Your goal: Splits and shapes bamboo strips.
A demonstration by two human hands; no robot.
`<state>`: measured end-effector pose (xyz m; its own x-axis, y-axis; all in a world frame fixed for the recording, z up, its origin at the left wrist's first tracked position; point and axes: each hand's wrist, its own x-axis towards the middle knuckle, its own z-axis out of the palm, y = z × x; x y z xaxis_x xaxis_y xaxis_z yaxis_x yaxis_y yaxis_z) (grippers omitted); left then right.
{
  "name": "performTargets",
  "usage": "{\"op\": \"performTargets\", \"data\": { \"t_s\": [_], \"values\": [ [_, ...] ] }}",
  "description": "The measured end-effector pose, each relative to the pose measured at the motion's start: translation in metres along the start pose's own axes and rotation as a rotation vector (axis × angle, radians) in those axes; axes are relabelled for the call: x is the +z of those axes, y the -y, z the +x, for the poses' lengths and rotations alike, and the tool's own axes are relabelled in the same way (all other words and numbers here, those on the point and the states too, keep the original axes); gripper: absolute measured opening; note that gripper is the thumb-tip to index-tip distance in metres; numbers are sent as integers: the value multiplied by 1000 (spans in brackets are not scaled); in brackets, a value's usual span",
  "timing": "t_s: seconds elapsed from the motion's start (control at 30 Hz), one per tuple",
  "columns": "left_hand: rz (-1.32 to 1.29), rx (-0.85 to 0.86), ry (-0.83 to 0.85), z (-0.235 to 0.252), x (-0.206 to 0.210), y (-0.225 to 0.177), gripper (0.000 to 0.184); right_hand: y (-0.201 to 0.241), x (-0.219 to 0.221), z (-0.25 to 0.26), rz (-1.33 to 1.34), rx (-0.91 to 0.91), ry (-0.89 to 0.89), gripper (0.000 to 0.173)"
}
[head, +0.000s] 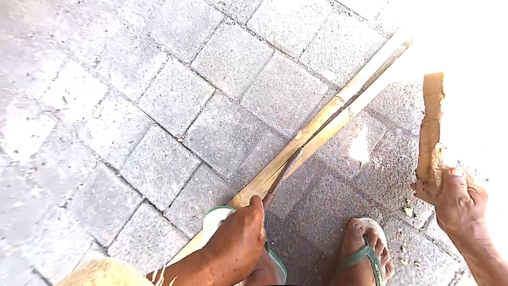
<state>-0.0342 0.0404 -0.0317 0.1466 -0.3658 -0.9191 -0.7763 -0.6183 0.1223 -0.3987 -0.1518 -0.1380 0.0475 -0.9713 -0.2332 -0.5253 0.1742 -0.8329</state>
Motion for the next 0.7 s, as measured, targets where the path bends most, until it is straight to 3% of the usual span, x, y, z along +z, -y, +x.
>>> {"op": "performTargets", "data": {
  "t_s": [0.2, 0.43, 0.57, 0.7],
  "values": [
    [13, 1, -41, 4, 23, -5, 31, 10, 26, -6, 98, 33, 0, 52],
    [-91, 98, -154, 10, 28, 19, 39, 8, 36, -5, 136, 70, 31, 48],
    [-66, 115, -95, 17, -9, 40, 38, -3, 21, -2, 120, 100, -11, 45],
    [128, 103, -5, 33, -58, 61, 35, -13, 10, -8, 77, 152, -76, 46]
  ]
}}
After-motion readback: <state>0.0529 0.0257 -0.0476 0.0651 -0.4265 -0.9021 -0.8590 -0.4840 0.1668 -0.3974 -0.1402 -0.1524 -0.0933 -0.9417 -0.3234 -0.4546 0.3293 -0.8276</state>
